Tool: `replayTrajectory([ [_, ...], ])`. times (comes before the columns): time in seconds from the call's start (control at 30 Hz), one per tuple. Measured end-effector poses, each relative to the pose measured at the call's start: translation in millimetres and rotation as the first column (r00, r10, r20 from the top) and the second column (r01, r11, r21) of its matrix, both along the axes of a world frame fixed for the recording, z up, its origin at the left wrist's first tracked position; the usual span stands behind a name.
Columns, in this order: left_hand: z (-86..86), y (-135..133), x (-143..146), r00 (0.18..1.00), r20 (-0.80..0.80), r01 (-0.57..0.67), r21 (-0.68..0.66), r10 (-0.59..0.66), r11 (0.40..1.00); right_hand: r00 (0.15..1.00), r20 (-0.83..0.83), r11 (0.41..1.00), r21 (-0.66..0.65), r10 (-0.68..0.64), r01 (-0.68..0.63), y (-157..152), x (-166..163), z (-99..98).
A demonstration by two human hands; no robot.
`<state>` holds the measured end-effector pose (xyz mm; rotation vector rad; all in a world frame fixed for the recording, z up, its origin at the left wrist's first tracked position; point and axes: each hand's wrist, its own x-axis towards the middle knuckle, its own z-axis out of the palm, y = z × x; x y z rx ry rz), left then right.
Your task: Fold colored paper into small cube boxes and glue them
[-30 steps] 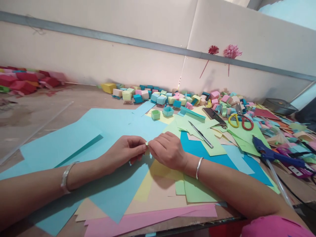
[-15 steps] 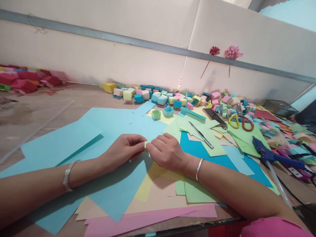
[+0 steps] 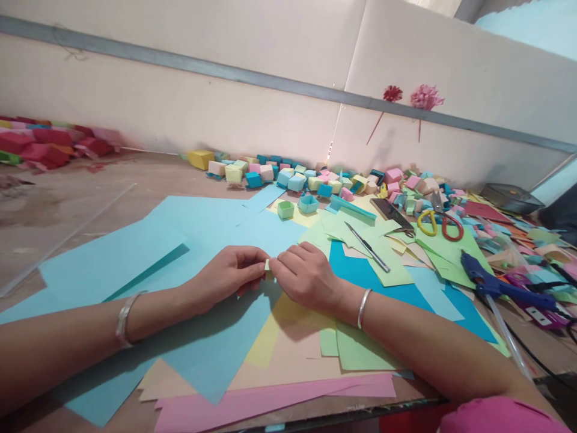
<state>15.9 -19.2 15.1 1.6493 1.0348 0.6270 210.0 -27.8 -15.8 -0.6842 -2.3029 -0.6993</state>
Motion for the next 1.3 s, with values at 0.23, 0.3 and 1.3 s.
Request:
replayTrajectory([
  [0.23,-0.1,0,1,1.0,-0.001,-0.012,-0.036,0.012,0.999,1.0,0.012,1.0,-0.003,-0.001,0.001,1,2,-0.5],
  [0.3,-0.5,1,0,1.0,0.005,-0.007,-0.04,0.007,0.999,1.0,0.006,1.0,0.001,0.001,-0.001,1,2,-0.4],
  [1.3,-1.0,-2,-1,0.988,-0.153,0.061,0.249,-0.023,0.966,0.867,-0.497,0.878,-0.403,0.027,-0.258,-6,-9,7.1],
])
